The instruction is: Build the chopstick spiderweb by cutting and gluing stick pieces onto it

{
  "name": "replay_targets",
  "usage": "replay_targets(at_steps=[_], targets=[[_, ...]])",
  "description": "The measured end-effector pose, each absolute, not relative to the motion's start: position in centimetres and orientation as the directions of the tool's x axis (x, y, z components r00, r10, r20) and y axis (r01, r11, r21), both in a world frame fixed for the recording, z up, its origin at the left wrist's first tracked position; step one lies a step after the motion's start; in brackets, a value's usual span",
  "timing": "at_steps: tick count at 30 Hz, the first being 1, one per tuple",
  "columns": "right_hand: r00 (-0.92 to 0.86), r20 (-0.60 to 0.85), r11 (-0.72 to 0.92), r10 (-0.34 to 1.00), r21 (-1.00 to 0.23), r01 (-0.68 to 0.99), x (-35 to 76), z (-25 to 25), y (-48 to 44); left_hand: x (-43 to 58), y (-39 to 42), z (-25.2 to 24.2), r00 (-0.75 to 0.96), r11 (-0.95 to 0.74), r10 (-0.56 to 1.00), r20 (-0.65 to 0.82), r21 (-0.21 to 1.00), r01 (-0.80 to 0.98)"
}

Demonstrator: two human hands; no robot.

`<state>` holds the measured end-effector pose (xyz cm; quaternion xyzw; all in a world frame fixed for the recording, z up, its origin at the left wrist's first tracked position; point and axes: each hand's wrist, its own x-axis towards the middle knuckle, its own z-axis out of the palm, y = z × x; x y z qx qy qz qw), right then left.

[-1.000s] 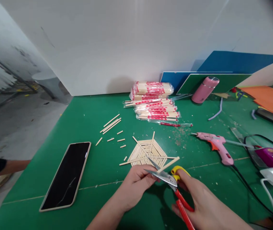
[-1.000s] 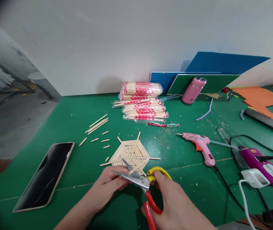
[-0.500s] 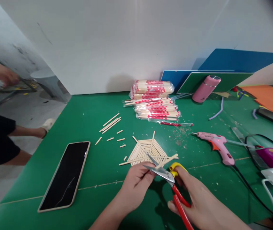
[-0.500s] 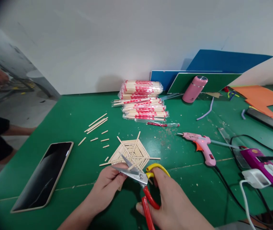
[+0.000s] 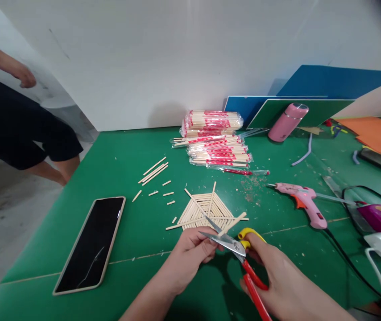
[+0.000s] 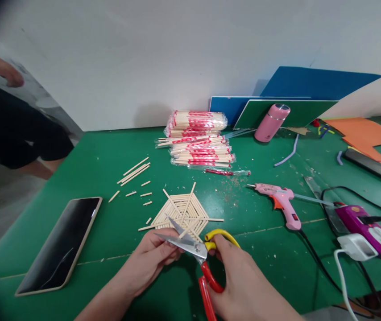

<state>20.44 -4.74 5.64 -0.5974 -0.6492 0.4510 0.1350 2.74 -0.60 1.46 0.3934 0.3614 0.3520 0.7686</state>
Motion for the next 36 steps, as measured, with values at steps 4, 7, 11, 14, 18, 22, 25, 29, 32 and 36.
replay_targets(at_steps=[4, 7, 11, 14, 18, 22, 25, 29, 32, 36], targets=[[-0.158, -0.373, -0.164, 0.914, -0.697, 0.698, 20.2, 5.4, -4.4, 3.2, -0.5, 1.9, 0.373, 0.299, 0.905, -0.202, 0.928, -0.222], [-0.134, -0.409, -0.196, 0.903, -0.667, 0.719, 20.2, 5.4, -4.4, 3.3, -0.5, 2.3, 0.326, 0.137, 0.941, -0.092, 0.983, -0.119], [-0.162, -0.449, -0.209, 0.879, -0.666, 0.716, 20.4, 6.0, -4.4, 2.9, -0.7, 2.3, 0.385, 0.231, 0.909, -0.161, 0.963, -0.142], [-0.187, -0.459, -0.207, 0.868, -0.678, 0.705, 20.5, 6.7, -4.3, 2.7, -0.7, 1.8, 0.454, 0.407, 0.848, -0.273, 0.884, -0.229], [-0.183, -0.471, -0.223, 0.863, -0.680, 0.699, 20.4, 7.3, -4.3, 2.7, -0.6, 1.7, 0.535, 0.539, 0.779, -0.326, 0.783, -0.309], [-0.222, -0.437, -0.183, 0.871, -0.710, 0.680, 20.4, 7.6, -4.2, 2.7, -0.5, 2.0, 0.577, 0.582, 0.743, -0.339, 0.753, -0.307], [-0.277, -0.432, -0.155, 0.858, -0.733, 0.662, 20.6, 7.2, -4.2, 2.9, -0.6, 1.8, 0.561, 0.570, 0.755, -0.338, 0.761, -0.309], [-0.181, -0.399, -0.167, 0.899, -0.694, 0.701, 20.9, 5.9, -4.4, 3.2, -0.7, 1.1, 0.456, 0.483, 0.832, -0.315, 0.817, -0.316], [-0.169, -0.437, -0.195, 0.883, -0.671, 0.715, 21.0, 5.4, -4.5, 3.2, -0.7, 1.0, 0.423, 0.449, 0.853, -0.307, 0.844, -0.294], [-0.210, -0.466, -0.191, 0.859, -0.674, 0.714, 21.0, 6.0, -4.4, 2.9, -0.6, 1.4, 0.480, 0.481, 0.819, -0.313, 0.832, -0.278]])
